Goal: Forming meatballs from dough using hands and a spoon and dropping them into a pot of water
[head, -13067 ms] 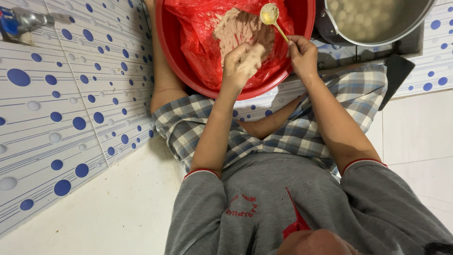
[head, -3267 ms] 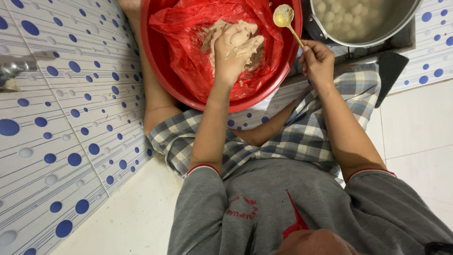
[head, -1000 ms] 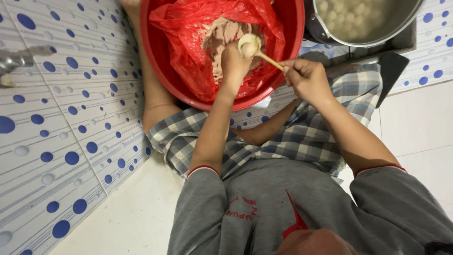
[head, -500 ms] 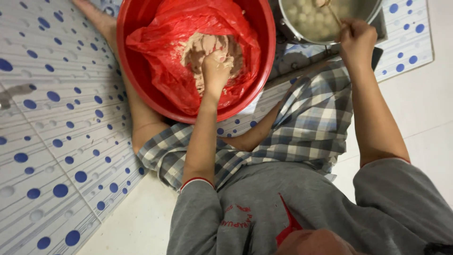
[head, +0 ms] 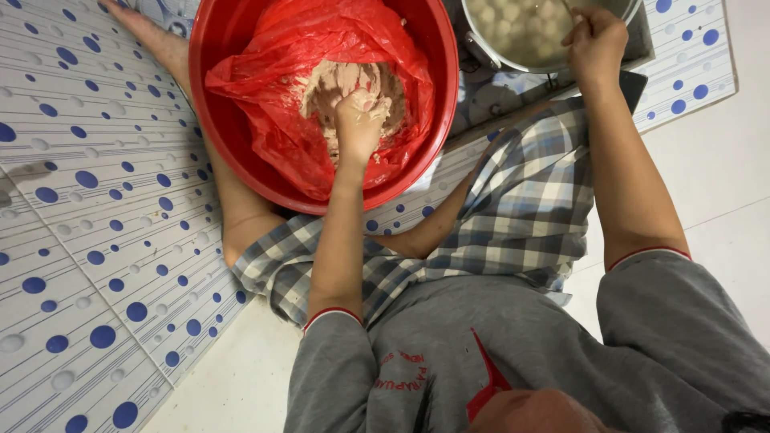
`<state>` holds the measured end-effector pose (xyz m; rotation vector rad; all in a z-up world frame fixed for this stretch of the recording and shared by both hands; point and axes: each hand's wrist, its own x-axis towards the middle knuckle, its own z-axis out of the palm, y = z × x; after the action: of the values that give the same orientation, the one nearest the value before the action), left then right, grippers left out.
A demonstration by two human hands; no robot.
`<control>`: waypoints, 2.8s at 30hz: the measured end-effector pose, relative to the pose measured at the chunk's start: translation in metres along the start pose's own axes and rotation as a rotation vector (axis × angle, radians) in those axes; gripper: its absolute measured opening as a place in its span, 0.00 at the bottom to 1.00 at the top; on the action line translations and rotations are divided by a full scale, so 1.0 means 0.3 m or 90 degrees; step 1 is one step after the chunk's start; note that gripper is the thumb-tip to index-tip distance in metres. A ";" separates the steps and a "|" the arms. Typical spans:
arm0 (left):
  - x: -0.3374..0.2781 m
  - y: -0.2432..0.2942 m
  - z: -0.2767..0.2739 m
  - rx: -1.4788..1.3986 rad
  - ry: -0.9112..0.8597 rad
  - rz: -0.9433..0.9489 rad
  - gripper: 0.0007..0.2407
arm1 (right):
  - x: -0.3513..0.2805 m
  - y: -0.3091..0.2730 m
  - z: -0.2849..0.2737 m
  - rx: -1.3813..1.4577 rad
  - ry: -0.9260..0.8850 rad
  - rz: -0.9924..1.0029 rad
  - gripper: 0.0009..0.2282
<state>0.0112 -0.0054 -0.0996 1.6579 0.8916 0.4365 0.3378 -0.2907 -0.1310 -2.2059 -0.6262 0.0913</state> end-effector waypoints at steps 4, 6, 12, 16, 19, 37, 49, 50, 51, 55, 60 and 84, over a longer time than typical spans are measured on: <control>-0.003 0.026 0.002 -0.042 -0.007 -0.022 0.21 | -0.016 -0.040 0.004 0.144 -0.070 0.093 0.06; -0.006 0.027 0.008 -0.110 -0.015 0.007 0.21 | -0.008 -0.034 0.012 0.086 -0.077 0.111 0.08; -0.012 0.034 -0.007 -0.054 -0.002 0.044 0.22 | 0.039 0.040 0.065 -0.004 -0.113 0.116 0.09; -0.029 0.073 -0.022 -0.074 -0.002 0.055 0.24 | 0.048 0.084 0.072 -0.049 -0.131 0.063 0.11; -0.035 0.091 -0.022 -0.126 -0.017 0.012 0.17 | 0.046 0.081 0.066 -0.078 -0.128 -0.012 0.08; -0.056 0.178 -0.037 -0.170 -0.030 0.063 0.15 | -0.053 -0.192 -0.050 -0.377 0.057 -0.356 0.20; -0.066 0.244 -0.076 -0.237 -0.027 -0.322 0.13 | -0.112 -0.228 -0.019 0.086 -0.011 -0.163 0.11; -0.049 0.192 -0.058 -0.360 0.014 -0.297 0.18 | -0.129 -0.231 0.000 0.150 -0.021 -0.098 0.08; -0.032 0.140 -0.040 -0.481 0.055 -0.270 0.28 | -0.147 -0.233 0.019 0.213 -0.031 -0.033 0.07; -0.055 0.219 -0.068 -0.419 0.067 -0.324 0.32 | -0.319 -0.504 0.035 0.171 -0.232 0.071 0.08; -0.051 0.146 -0.077 -0.437 -0.065 -0.169 0.08 | -0.440 -0.808 0.026 0.085 -0.536 0.277 0.10; -0.107 0.058 -0.108 -0.534 0.098 -0.162 0.04 | -0.459 -0.874 0.061 0.035 -0.511 -0.088 0.12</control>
<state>-0.0263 -0.0091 -0.0683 0.7433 0.8530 0.6543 0.1059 -0.2007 0.0310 -2.0174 -1.1825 0.9371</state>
